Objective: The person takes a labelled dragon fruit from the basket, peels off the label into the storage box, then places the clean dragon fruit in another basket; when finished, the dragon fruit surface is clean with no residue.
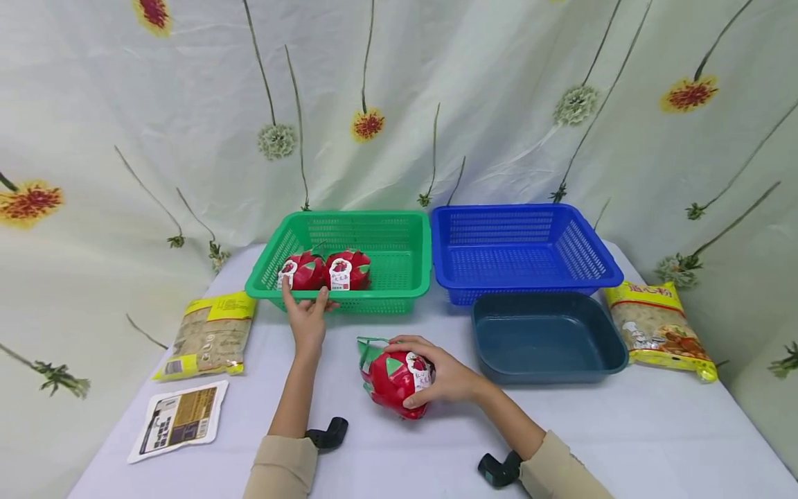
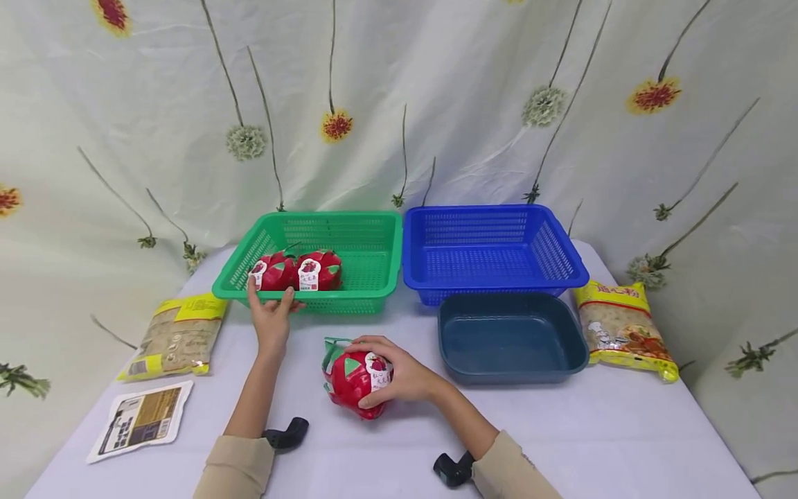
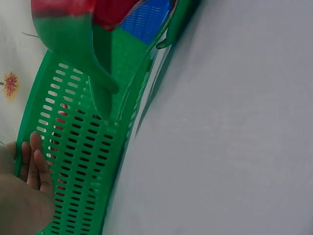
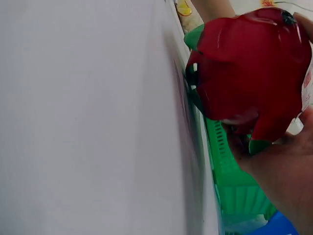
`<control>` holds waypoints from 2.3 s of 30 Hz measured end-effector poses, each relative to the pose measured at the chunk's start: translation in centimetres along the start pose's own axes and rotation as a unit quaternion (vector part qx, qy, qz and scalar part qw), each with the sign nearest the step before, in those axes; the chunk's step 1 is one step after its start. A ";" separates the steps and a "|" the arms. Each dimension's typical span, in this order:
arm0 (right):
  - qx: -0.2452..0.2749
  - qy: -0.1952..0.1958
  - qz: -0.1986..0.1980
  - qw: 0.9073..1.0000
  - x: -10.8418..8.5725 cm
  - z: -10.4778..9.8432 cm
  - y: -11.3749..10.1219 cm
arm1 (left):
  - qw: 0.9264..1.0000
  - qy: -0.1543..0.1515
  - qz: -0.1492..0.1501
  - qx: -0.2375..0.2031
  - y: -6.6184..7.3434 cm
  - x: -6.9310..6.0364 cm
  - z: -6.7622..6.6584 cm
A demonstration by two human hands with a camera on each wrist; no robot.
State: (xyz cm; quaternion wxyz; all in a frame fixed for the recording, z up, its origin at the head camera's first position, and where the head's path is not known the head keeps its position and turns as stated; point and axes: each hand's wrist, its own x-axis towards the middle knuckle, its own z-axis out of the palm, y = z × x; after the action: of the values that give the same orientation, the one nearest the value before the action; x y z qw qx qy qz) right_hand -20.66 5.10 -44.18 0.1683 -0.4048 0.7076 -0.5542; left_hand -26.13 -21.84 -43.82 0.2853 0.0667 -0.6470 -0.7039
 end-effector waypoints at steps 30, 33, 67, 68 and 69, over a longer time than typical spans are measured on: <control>-0.072 0.021 0.060 0.995 0.2 -1.6 0.0 | 1.000 0.000 -0.001 0.024 0.6 -0.3 0.1; -0.108 0.001 0.048 0.993 0.7 -1.6 -0.5 | 1.000 0.000 0.001 0.026 0.6 -0.3 0.1; -0.021 -0.070 0.023 0.997 0.8 -2.5 0.1 | 0.821 -0.508 0.109 0.235 2.8 -5.4 -1.0; -0.022 -0.068 0.025 0.997 0.8 -2.5 0.0 | 0.813 -0.511 0.105 0.259 2.7 -5.6 -0.9; -0.026 -0.064 0.027 0.997 0.7 -2.5 0.0 | 0.806 -0.512 0.103 0.280 2.7 -5.8 -0.9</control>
State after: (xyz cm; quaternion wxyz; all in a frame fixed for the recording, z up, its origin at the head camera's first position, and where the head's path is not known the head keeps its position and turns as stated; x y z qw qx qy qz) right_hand -22.82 6.20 -43.19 0.2175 -0.4250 0.7201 -0.5035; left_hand -20.07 -19.77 -42.99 -0.0474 -0.2933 -0.8711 -0.3911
